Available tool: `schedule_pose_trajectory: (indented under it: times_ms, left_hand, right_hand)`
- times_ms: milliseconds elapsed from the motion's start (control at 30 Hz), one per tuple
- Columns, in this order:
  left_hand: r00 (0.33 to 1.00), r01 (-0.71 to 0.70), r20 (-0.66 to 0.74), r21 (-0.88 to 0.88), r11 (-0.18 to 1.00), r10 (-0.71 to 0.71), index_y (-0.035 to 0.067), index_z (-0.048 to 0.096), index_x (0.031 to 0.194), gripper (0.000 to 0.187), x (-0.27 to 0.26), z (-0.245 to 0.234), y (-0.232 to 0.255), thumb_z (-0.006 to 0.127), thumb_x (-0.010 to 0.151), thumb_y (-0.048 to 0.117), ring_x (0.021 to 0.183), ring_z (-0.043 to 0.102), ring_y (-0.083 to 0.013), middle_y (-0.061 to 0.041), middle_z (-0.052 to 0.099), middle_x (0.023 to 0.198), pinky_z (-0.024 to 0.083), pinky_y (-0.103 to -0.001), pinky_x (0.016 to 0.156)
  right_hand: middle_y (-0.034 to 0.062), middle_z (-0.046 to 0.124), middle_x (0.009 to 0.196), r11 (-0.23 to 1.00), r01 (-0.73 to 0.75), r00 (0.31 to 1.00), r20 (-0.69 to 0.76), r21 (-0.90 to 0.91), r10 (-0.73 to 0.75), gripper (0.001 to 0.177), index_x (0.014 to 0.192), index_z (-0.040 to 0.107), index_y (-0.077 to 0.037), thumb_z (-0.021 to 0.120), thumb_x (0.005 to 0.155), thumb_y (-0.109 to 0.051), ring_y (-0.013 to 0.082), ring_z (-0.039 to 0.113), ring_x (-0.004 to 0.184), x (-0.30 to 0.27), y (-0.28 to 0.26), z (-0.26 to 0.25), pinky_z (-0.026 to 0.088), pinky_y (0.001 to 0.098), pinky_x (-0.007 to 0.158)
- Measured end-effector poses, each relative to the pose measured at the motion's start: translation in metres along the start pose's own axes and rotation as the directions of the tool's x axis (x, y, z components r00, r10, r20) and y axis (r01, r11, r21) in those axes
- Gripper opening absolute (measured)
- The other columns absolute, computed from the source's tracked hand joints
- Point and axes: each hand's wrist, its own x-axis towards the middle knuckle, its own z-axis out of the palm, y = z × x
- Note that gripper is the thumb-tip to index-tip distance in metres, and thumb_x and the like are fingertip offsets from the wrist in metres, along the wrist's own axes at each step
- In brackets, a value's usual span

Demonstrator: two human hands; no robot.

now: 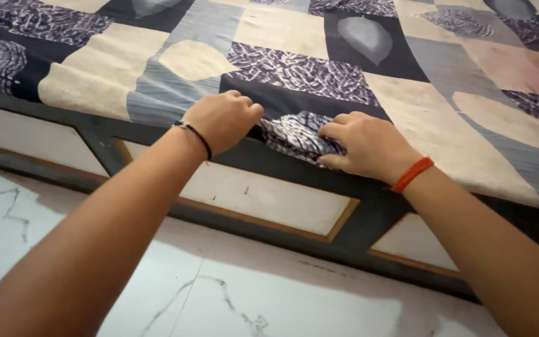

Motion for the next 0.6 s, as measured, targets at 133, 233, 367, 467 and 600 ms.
schedule_pose_trajectory:
  times_ms: [133,233,367,467,600]
  left_hand:
    - [0.98,-0.074,-0.175,0.121,0.99,0.095,0.01,0.064,0.096,0.01,-0.004,0.005,-0.003,0.063,0.088,0.015,0.085,0.071,-0.0256,-0.006,0.07,0.086,0.059,-0.036,0.057]
    - [0.98,-0.041,-0.171,0.324,0.945,0.102,0.012,0.06,0.09,0.005,0.003,0.014,0.005,0.062,0.093,0.015,0.081,0.068,-0.0202,-0.003,0.066,0.084,0.058,-0.033,0.058]
    - [0.94,0.047,-0.334,0.335,0.941,0.072,0.014,0.056,0.086,0.01,0.0,0.02,0.005,0.063,0.093,0.015,0.077,0.065,-0.0195,-0.002,0.061,0.081,0.056,-0.032,0.055]
    - [0.905,0.094,-0.423,0.294,0.951,0.041,0.015,0.056,0.087,0.009,-0.004,0.026,0.01,0.063,0.09,0.017,0.077,0.064,-0.0212,-0.002,0.06,0.082,0.056,-0.034,0.055]
    - [0.902,0.19,-0.416,0.147,0.971,-0.113,0.014,0.057,0.092,0.009,-0.004,0.03,0.021,0.066,0.091,0.016,0.085,0.065,-0.024,-0.003,0.061,0.087,0.057,-0.038,0.065]
  right_hand:
    - [0.0045,0.073,0.106,0.994,-0.108,0.993,-0.057,-0.02,0.107,0.039,0.114,0.074,-0.018,0.075,0.087,-0.047,0.0287,0.069,0.101,-0.012,-0.007,-0.005,0.056,0.0434,0.076]
    - [0.0044,0.072,0.096,0.976,-0.09,0.987,-0.146,-0.198,0.062,0.037,0.109,0.073,-0.017,0.076,0.082,-0.041,0.0278,0.07,0.093,-0.015,-0.012,-0.007,0.056,0.0444,0.067]
    - [0.0041,0.069,0.091,0.881,-0.155,0.985,-0.134,-0.448,0.105,0.022,0.1,0.067,-0.014,0.073,0.084,-0.029,0.0257,0.07,0.088,-0.007,-0.008,0.006,0.056,0.041,0.065]
    - [0.0039,0.068,0.092,0.87,-0.172,0.965,-0.257,-0.462,0.054,0.005,0.097,0.064,-0.013,0.069,0.096,-0.014,0.0254,0.07,0.089,-0.006,0.004,0.029,0.056,0.0403,0.068]
    - [0.0102,0.071,0.092,0.94,-0.34,0.924,-0.189,0.0,0.334,0.019,0.101,0.066,-0.01,0.069,0.083,-0.016,0.0329,0.069,0.088,-0.006,0.026,0.05,0.054,0.0454,0.072]
